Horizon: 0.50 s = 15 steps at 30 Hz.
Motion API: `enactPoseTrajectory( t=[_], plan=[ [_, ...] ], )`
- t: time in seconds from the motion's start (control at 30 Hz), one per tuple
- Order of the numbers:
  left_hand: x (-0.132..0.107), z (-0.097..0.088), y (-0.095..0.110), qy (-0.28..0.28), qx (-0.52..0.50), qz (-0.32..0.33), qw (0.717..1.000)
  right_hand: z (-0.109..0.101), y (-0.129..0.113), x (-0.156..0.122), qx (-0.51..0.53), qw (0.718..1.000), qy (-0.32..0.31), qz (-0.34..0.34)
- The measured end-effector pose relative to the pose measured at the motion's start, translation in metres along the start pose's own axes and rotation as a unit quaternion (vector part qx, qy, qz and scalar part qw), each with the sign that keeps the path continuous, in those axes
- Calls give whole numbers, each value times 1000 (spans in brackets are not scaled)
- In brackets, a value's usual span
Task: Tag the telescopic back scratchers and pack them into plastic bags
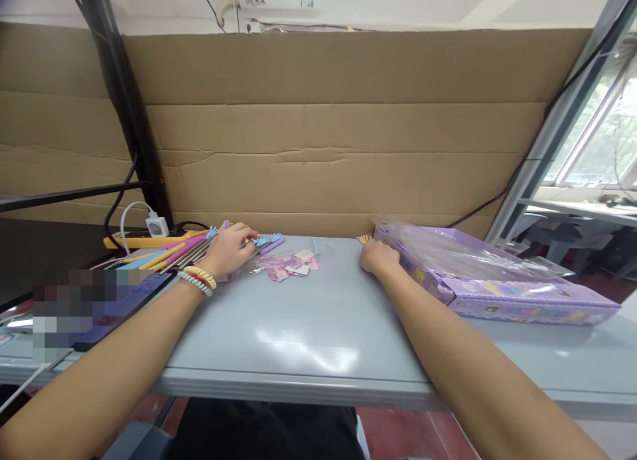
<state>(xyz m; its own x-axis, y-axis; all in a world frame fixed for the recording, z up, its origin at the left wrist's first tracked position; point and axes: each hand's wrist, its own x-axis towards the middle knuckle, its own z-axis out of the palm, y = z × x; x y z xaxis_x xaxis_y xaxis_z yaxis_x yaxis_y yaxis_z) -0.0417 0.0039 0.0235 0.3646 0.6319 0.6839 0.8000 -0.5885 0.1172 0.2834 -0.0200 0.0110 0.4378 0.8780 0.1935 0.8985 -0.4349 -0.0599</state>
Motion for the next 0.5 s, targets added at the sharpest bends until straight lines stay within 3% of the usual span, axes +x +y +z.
enactPoseTrajectory(
  t=[0.13, 0.27, 0.4, 0.5],
  plan=[
    [-1, 2, -2, -30, -19, 3, 999, -1, -2, -3, 8, 999, -10, 37],
    [-1, 2, 0, -48, -30, 2, 998, -11, -6, -12, 39, 999, -1, -1],
    [-2, 2, 3, -52, -33, 17, 998, -25, -21, -32, 133, 980, 34, -142],
    [-4, 2, 6, -14, -16, 38, 999, -28, -36, -51, 229, 926, 26, -300]
  ],
)
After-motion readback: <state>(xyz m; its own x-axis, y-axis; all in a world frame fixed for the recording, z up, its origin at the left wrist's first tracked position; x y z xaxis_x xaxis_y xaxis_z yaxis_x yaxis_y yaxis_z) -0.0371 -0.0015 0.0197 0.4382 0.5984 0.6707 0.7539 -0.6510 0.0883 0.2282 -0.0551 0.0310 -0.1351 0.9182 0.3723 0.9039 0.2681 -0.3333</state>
